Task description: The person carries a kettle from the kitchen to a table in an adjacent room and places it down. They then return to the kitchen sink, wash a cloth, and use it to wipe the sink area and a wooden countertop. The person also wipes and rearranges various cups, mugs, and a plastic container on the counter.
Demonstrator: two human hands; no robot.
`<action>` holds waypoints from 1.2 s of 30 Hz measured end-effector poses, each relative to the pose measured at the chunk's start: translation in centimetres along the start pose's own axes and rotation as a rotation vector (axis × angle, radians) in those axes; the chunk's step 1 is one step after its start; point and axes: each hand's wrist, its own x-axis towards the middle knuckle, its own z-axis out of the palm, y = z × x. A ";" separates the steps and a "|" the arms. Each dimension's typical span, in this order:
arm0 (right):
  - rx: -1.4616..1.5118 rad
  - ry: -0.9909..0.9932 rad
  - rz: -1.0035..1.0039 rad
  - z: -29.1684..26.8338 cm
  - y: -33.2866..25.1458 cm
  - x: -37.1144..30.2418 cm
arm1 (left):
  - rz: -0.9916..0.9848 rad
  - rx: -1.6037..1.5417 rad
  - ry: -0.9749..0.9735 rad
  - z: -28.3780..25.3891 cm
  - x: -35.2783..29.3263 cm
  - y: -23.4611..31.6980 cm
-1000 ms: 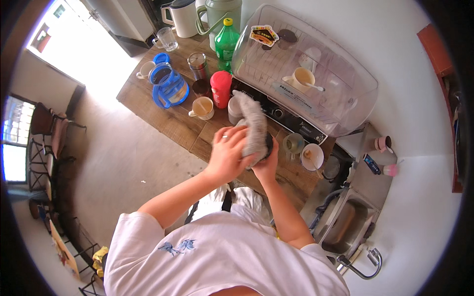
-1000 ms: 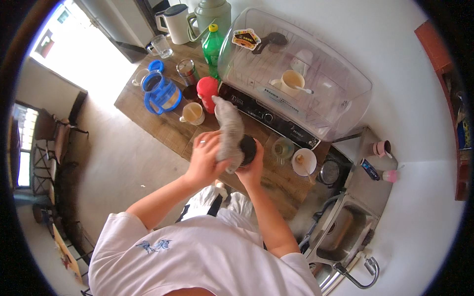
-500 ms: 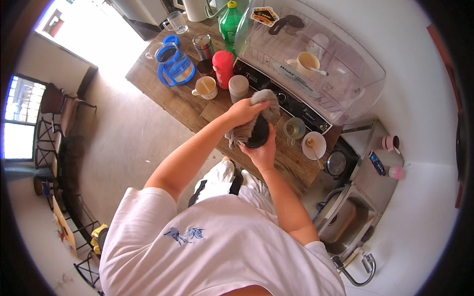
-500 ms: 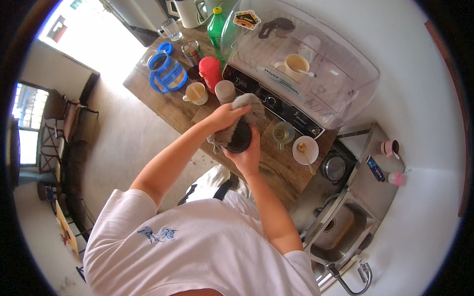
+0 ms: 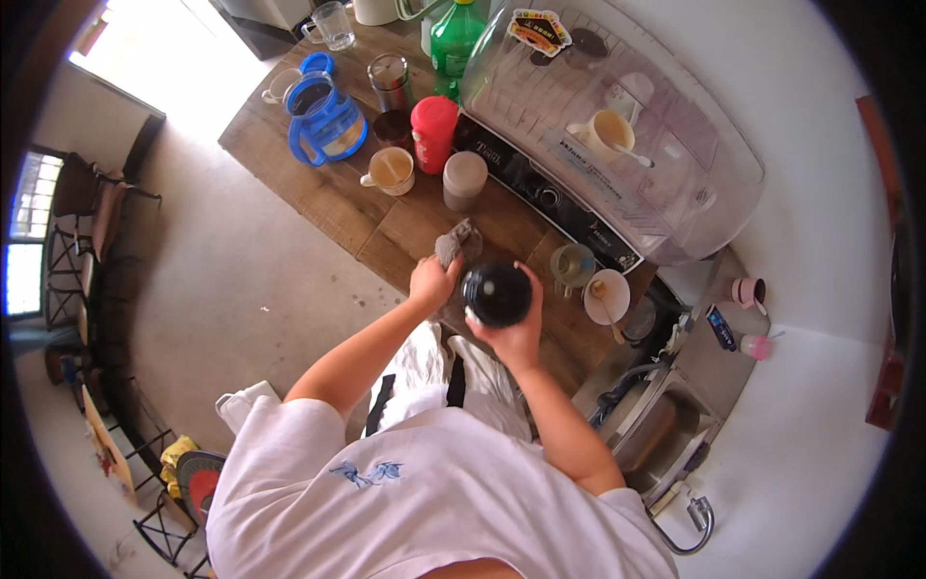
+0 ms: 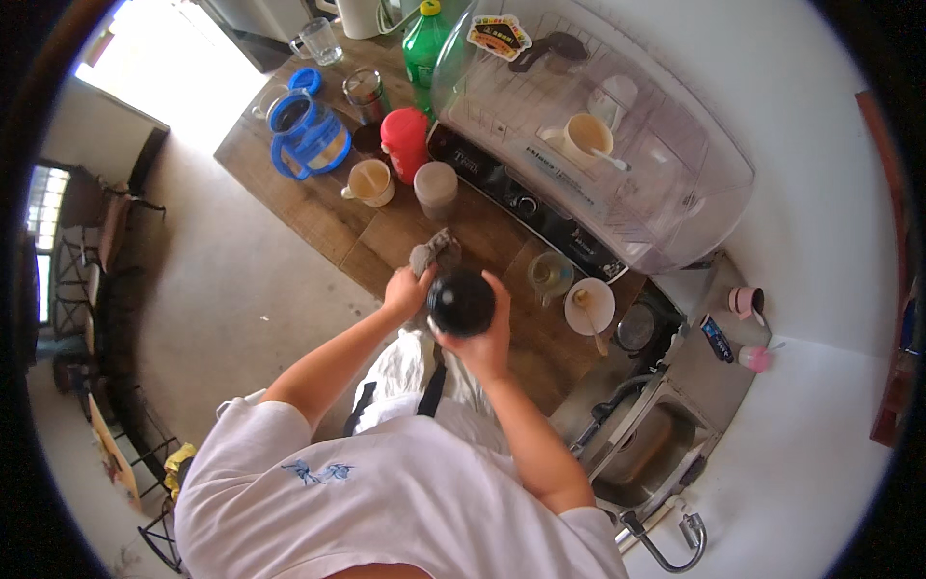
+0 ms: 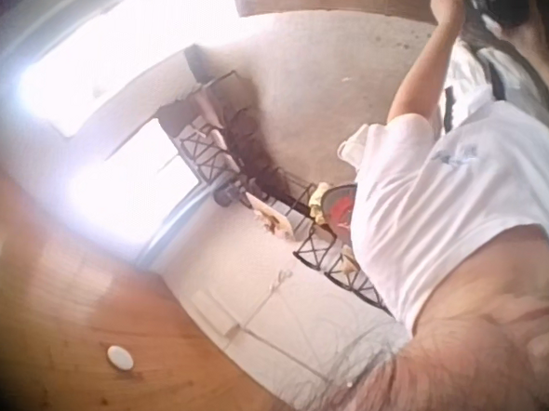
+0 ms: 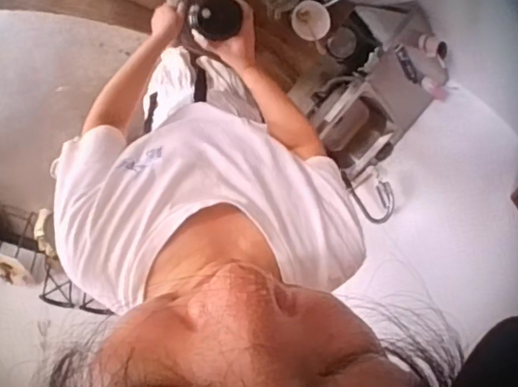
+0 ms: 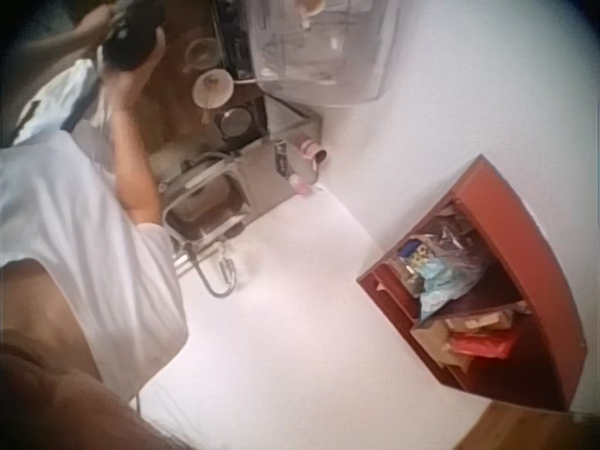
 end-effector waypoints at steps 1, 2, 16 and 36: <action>0.003 0.013 -0.023 -0.6 -0.2 -1.0 | 0.186 0.073 0.120 -0.8 -1.1 1.3; -0.031 0.034 -0.054 -1.3 -0.7 -1.7 | 0.367 0.146 0.245 -1.2 -2.2 2.0; -0.205 0.140 -0.021 -4.2 -2.5 -5.6 | 0.770 0.440 0.111 7.9 6.6 6.9; -0.214 0.378 -0.035 1.6 2.2 8.2 | 0.609 0.545 -0.074 -2.1 -0.8 -6.8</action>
